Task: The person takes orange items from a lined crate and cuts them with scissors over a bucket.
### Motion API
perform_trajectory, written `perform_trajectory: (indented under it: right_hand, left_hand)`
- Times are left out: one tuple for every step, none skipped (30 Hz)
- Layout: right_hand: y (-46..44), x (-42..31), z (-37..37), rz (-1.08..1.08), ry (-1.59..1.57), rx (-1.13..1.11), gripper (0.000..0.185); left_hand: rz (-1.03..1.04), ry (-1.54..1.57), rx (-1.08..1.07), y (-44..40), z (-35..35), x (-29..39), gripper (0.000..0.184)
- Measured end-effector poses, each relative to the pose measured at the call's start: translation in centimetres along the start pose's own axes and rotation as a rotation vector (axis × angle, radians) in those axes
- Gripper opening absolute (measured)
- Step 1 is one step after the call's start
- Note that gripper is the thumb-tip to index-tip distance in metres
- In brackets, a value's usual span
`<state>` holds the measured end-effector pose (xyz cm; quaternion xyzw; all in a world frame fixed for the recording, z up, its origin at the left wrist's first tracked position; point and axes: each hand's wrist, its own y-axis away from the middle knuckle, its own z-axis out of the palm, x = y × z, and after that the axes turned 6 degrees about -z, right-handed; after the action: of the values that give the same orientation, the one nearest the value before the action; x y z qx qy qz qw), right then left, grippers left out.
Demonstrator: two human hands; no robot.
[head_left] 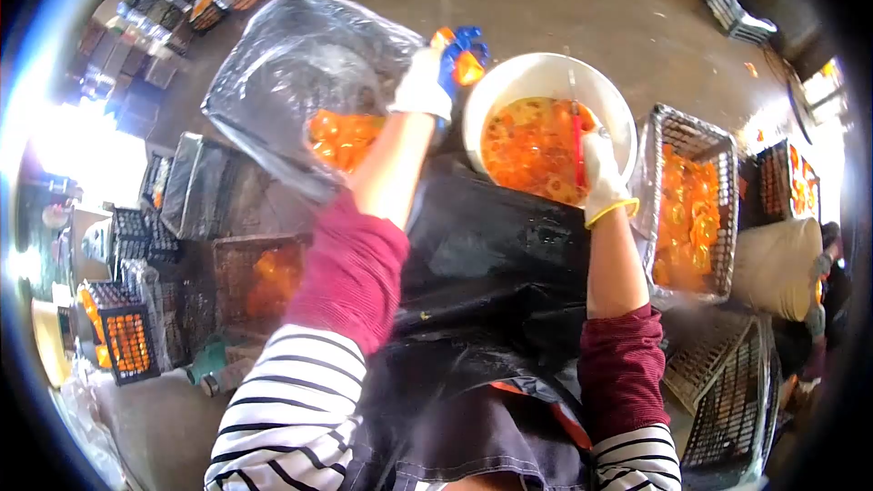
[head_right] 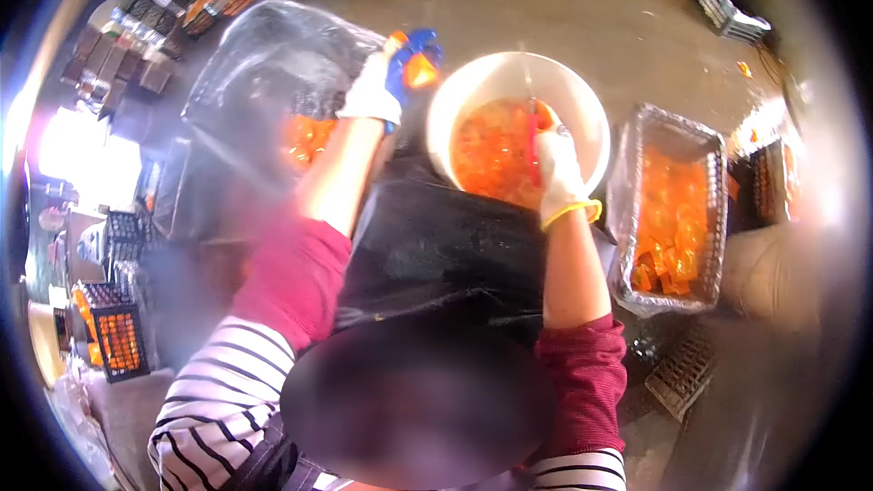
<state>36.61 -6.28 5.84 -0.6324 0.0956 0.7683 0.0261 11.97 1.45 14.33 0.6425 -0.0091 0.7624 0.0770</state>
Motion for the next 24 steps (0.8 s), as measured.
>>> perform_trajectory:
  right_hand:
    - [0.3,0.2,0.0,0.0,-0.08,0.001,0.033]
    - [0.7,0.0,-0.5,-0.008,0.097,0.01,0.033]
    - [0.0,2.2,-2.1,-0.134,0.289,-0.046,0.035]
    - [1.0,0.6,-1.9,-0.053,0.215,-0.062,0.036]
    - [1.9,-1.2,-1.2,0.024,0.133,-0.084,0.037]
    - [2.1,-1.3,-1.6,0.035,0.212,-0.11,0.036]
    - [1.9,-1.4,-2.0,0.038,0.288,-0.141,0.036]
    - [1.6,-1.6,-2.1,0.038,0.365,-0.175,0.035]
    - [1.5,-2.0,-1.8,0.034,0.451,-0.199,0.035]
    - [1.6,-2.5,-1.2,0.034,0.537,-0.223,0.034]
    - [1.6,-2.7,-0.9,0.036,0.624,-0.249,0.034]
    - [0.2,1.4,-1.8,0.04,0.448,-0.263,0.034]
    - [0.5,1.0,-1.2,0.036,0.524,-0.303,0.034]
    - [0.7,0.5,-0.5,0.031,0.601,-0.344,0.034]
    - [1.1,-0.1,0.4,0.024,0.678,-0.385,0.035]
    - [1.4,-0.5,1.0,0.042,0.61,-0.351,0.035]
    - [1.8,-1.1,1.5,0.036,0.549,-0.34,0.035]
    - [2.0,-1.8,1.9,0.028,0.487,-0.33,0.035]
    - [2.1,-2.1,2.1,0.022,0.424,-0.32,0.035]
    - [1.5,-0.7,1.8,0.04,0.375,-0.301,0.035]
    - [1.8,-1.4,1.9,0.122,0.356,-0.299,0.035]
    - [2.3,-2.9,2.0,0.204,0.336,-0.294,0.034]
    - [2.6,-3.7,2.0,0.285,0.316,-0.287,0.034]
    - [2.7,-3.5,1.9,0.256,0.33,-0.273,0.034]
  left_hand:
    - [-0.014,-0.126,0.028,0.7,2.1,-1.5,0.031]
    - [0.022,-0.02,0.052,-0.1,3.0,-4.2,0.027]
    - [0.061,0.086,0.072,-0.9,3.9,-6.8,0.023]
    - [0.104,0.189,0.089,-1.0,5.3,-8.1,0.02]
    - [-0.223,0.49,0.156,-1.3,5.4,-8.7,0.021]
    - [-0.169,0.628,0.047,-1.8,5.4,-8.9,0.035]
    - [-0.163,0.682,-0.009,-2.2,5.1,-8.9,0.04]
    - [-0.153,0.735,-0.064,-2.6,4.6,-8.9,0.045]
    - [-0.144,0.789,-0.119,-2.9,4.3,-8.6,0.051]
    - [-0.116,0.783,-0.126,-3.1,4.2,-8.5,0.052]
    - [-0.089,0.778,-0.13,-3.3,4.1,-8.4,0.053]
    - [-0.062,0.774,-0.132,-3.2,4.1,-8.0,0.054]
    - [-0.035,0.774,-0.133,-2.9,4.1,-7.3,0.055]
    - [-0.03,0.743,-0.139,-2.5,4.2,-6.8,0.058]
    - [-0.043,0.734,-0.18,-2.4,4.0,-6.8,0.058]
    - [-0.053,0.724,-0.225,-2.4,3.9,-6.7,0.058]
    - [-0.062,0.714,-0.272,-2.6,3.9,-6.5,0.059]
    - [-0.11,0.785,-0.316,-2.8,4.1,-6.5,0.06]
    - [-0.121,0.771,-0.343,-2.8,4.2,-6.4,0.06]
    - [-0.134,0.757,-0.369,-2.8,4.3,-6.5,0.06]
    - [-0.15,0.744,-0.393,-2.6,4.3,-6.4,0.059]
    - [-0.17,0.753,-0.37,-2.5,4.4,-6.3,0.06]
    - [-0.173,0.731,-0.331,-2.3,4.5,-6.1,0.058]
    - [-0.175,0.708,-0.292,-1.8,4.7,-5.8,0.057]
